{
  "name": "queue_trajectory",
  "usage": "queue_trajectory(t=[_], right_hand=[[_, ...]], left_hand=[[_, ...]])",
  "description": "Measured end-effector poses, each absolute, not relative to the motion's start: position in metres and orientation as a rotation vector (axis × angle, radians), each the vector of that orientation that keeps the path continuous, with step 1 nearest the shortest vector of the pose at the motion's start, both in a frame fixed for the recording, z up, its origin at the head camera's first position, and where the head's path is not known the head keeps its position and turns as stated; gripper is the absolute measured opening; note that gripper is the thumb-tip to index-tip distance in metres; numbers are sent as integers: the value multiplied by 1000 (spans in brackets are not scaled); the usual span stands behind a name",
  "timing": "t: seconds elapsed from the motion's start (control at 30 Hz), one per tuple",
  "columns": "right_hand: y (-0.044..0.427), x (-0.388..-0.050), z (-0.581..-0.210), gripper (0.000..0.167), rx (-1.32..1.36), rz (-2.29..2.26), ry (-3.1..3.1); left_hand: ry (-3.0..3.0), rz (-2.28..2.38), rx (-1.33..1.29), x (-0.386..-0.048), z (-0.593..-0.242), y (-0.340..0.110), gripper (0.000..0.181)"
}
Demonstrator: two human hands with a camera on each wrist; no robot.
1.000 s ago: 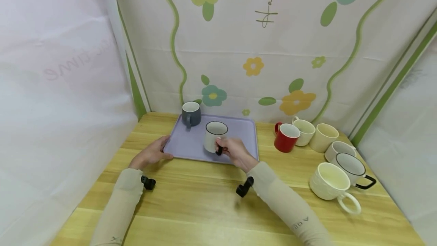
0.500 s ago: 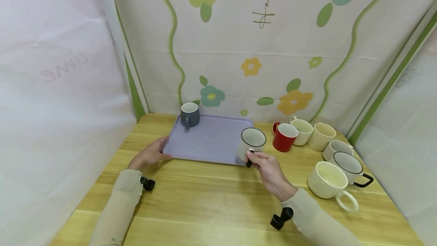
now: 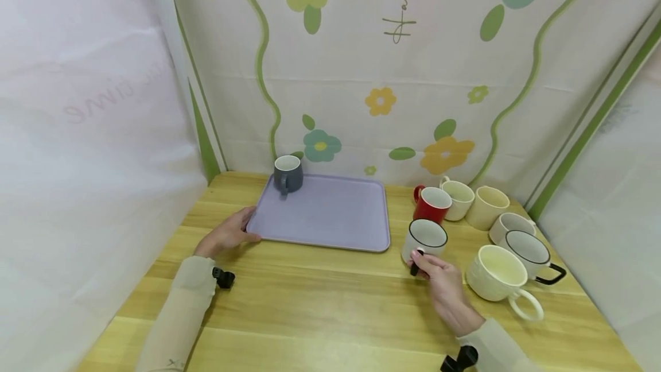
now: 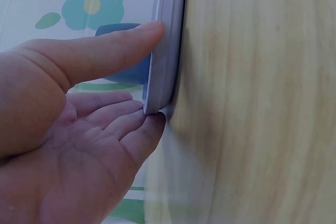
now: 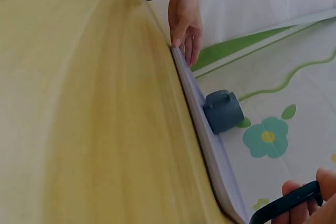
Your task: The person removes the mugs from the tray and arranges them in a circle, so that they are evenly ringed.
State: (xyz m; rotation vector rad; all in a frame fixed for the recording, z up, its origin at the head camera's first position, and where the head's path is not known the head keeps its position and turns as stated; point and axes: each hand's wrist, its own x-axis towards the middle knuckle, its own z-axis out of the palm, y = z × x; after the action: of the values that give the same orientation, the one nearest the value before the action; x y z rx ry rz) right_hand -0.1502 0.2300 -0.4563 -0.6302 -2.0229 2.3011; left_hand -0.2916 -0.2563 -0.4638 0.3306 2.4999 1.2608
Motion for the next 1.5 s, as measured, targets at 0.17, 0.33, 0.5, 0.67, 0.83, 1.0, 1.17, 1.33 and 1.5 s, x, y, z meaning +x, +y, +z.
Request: queue_trajectory(t=[0.17,0.33,0.5,0.67,0.83,1.0,1.17,1.33,1.5], right_hand=[[244,-136,-460,18,-643,2324,-1996],[255,-126,-460,23,-651,2331,-1967],[264,-122,-465,23,-644,2343,-1928],[269,-121,-468,24,-663,2364,-1895],[272,-120,-470,22,-675,2366,-1865],[272,-121,-469,19,-649,2348,-1878],[274,-121,-469,16,-652,2286,-1952],[282,-116,-468,24,-639,1979,-2276],[292,-106,-458,52,-482,1478,-2605]], left_hand=[[2495,1266,337,-290,-462,-254,92],[2486,1276,353,-290,-463,-255,93],[2483,1280,373,-290,-464,-255,94],[2489,1280,372,-290,-465,-257,94],[2489,1280,371,-291,-466,-257,94],[2485,1288,340,-293,-466,-257,94],[2486,1285,345,-293,-467,-257,94],[2477,1295,350,-292,-465,-256,95],[2480,1288,365,-291,-464,-254,95]])
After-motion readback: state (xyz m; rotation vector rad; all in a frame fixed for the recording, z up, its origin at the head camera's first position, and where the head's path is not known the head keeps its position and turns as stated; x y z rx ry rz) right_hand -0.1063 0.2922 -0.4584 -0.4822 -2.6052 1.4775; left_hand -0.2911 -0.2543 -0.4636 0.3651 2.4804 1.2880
